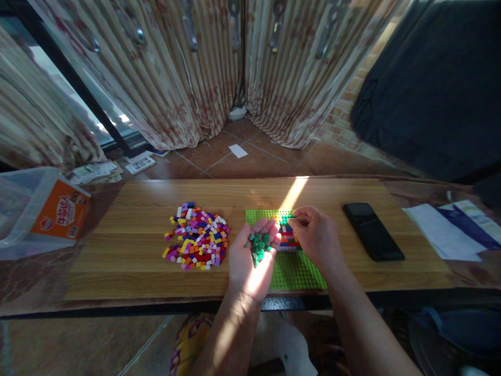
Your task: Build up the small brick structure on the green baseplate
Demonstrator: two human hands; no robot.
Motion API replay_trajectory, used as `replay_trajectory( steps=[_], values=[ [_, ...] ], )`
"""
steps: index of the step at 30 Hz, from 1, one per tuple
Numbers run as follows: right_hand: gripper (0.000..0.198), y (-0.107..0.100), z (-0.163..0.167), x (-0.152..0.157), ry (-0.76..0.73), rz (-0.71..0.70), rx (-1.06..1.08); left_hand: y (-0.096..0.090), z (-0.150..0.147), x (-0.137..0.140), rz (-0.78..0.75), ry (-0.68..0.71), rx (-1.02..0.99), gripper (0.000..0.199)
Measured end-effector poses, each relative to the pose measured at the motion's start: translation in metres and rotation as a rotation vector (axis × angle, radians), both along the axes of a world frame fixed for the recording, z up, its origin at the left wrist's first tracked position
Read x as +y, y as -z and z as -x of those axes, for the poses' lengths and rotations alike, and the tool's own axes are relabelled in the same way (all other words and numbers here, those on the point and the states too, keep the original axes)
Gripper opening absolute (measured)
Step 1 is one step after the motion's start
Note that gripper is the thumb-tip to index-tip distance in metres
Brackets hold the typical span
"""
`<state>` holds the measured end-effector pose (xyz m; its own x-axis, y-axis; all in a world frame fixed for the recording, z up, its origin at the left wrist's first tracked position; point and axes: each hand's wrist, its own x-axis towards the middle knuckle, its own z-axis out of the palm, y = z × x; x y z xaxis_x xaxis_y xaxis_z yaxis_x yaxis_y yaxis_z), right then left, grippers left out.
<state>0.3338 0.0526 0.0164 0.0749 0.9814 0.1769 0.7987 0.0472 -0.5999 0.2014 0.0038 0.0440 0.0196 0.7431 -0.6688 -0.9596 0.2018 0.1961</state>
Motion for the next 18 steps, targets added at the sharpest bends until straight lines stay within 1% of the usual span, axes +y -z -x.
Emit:
replay_trajectory(
  steps=[4,7,9,11,13,16,18],
  values=[
    [0.014,-0.002,-0.001,-0.001,0.010,-0.014,0.000,-0.001,0.000,-0.001,-0.006,0.000,0.010,0.029],
    [0.016,-0.010,0.000,-0.004,0.008,-0.062,0.023,-0.003,0.001,-0.001,-0.024,-0.005,0.014,0.032],
    [0.017,-0.018,0.002,-0.008,-0.089,-0.045,0.149,-0.005,0.002,-0.002,-0.048,0.009,-0.005,0.034],
    [0.017,-0.026,0.005,-0.013,-0.242,0.011,0.297,-0.005,0.003,-0.002,-0.077,0.023,-0.029,0.036],
    [0.017,-0.033,0.007,-0.018,-0.386,0.058,0.358,-0.005,0.004,-0.003,-0.105,0.010,-0.039,0.037],
    [0.019,-0.038,0.009,-0.020,-0.555,0.095,0.283,-0.005,0.004,-0.003,-0.132,-0.014,-0.036,0.037],
    [0.022,-0.038,0.008,-0.020,-0.621,0.094,0.199,-0.005,0.003,-0.003,-0.136,0.005,-0.026,0.038]
  ],
)
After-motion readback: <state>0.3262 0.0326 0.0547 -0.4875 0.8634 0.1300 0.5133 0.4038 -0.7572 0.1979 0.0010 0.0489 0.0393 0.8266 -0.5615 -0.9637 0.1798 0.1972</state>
